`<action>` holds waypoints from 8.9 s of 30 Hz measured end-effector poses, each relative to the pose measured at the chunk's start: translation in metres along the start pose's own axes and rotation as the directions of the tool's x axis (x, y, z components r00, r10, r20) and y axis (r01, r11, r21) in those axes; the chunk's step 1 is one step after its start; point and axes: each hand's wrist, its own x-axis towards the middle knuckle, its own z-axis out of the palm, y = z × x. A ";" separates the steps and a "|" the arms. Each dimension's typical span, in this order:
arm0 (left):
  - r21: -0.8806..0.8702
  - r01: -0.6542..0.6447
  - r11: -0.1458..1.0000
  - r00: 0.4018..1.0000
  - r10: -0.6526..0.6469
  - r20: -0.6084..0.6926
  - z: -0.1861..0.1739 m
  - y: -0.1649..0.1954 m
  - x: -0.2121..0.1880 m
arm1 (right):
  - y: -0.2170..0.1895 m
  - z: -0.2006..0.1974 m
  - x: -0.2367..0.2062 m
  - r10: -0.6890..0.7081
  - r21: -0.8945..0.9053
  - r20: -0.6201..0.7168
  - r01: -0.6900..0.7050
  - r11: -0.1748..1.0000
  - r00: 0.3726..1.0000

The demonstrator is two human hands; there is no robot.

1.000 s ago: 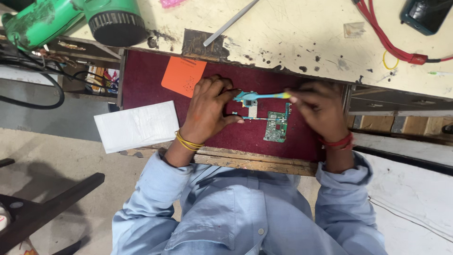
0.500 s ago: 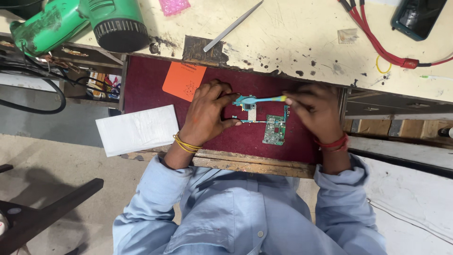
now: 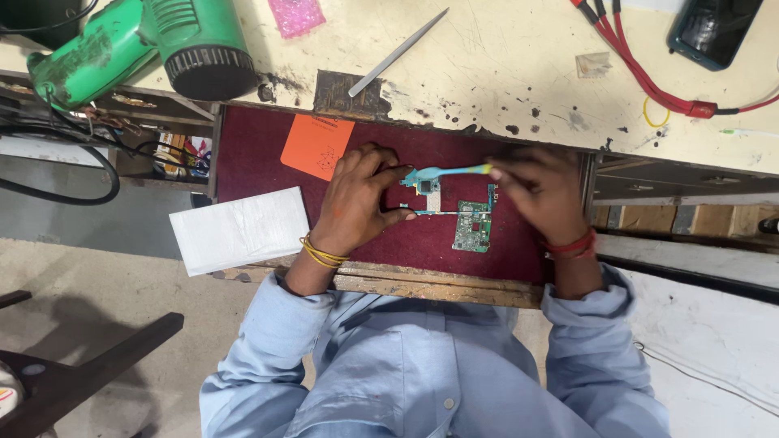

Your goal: The person cleans a small green circuit board with a toothbrush, then uses a soldering iron and tweezers to work on specific points on the board. Finally, the person uses a hot air gun to apply heat to the same area.

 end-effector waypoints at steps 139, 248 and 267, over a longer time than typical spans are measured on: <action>-0.031 -0.006 0.999 0.999 0.007 0.048 0.007 -0.013 0.001 | 0.030 0.026 -0.001 0.148 0.071 -0.113 -0.141 0.988 0.982; 0.014 -0.001 1.000 0.998 0.001 0.063 0.008 -0.014 0.003 | 0.022 0.025 0.000 -0.007 -0.064 -0.043 0.004 0.998 0.999; 0.018 0.005 1.000 0.998 -0.006 0.068 0.008 -0.013 0.002 | 0.021 0.022 0.000 0.149 -0.114 -0.006 -0.149 0.982 0.989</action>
